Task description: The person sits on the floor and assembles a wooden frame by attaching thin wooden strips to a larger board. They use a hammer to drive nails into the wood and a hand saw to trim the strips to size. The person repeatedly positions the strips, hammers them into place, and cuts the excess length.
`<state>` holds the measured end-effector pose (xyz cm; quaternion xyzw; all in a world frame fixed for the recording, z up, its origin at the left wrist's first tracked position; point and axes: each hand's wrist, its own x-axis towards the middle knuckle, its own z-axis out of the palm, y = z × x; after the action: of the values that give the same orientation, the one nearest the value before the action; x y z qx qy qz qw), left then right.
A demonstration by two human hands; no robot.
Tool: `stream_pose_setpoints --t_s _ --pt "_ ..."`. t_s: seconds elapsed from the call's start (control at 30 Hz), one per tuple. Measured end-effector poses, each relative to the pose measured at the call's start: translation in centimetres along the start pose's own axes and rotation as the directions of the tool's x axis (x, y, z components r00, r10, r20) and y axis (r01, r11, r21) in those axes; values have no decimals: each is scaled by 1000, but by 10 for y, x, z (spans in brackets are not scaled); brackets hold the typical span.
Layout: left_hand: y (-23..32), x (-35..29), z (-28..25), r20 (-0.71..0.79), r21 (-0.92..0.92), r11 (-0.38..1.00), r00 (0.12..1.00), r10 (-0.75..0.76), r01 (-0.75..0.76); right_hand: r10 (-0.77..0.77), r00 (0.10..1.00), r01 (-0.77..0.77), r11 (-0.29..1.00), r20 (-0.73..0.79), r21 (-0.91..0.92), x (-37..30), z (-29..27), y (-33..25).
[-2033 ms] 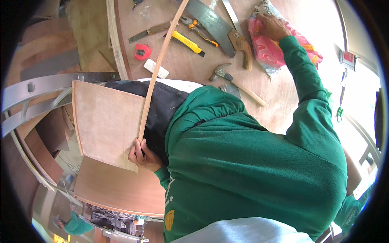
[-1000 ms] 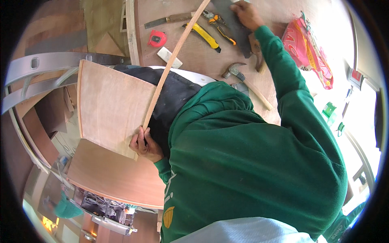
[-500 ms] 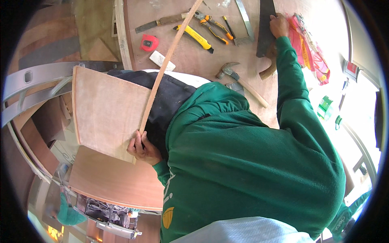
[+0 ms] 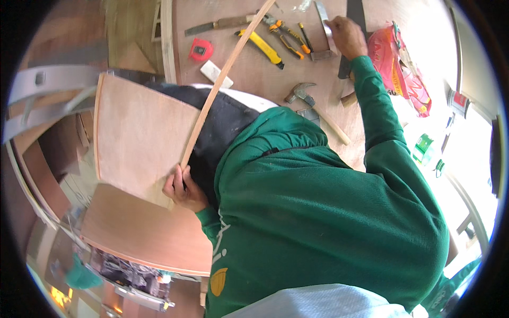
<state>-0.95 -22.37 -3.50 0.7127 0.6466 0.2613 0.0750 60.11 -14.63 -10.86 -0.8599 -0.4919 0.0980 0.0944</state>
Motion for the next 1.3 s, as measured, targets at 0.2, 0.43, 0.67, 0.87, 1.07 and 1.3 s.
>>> stream_pose_setpoints --t_s 0.2,0.43,0.67,0.87,1.07,1.3 --pt "-2 10 1 -61 29 1000 998 3 -2 -47 924 75 995 378 -60 20 57 -25" --pt "0 4 -5 -79 -39 999 996 -31 28 -94 984 161 817 -149 554 11 -9 -52" --pt "-3 0 -2 -112 -91 996 993 -23 13 -305 951 -49 -6 45 999 -61 -88 -211" --pt "0 -5 -5 -137 -84 996 990 -33 22 -717 651 -518 -176 252 837 -71 -54 -256" --pt "1 -3 -7 -133 -94 994 989 -69 57 -796 592 -192 19 131 981 -68 -30 -261" --pt "-2 -5 -7 -95 -64 997 994 -50 45 -864 415 30 326 285 945 -75 -42 -277"
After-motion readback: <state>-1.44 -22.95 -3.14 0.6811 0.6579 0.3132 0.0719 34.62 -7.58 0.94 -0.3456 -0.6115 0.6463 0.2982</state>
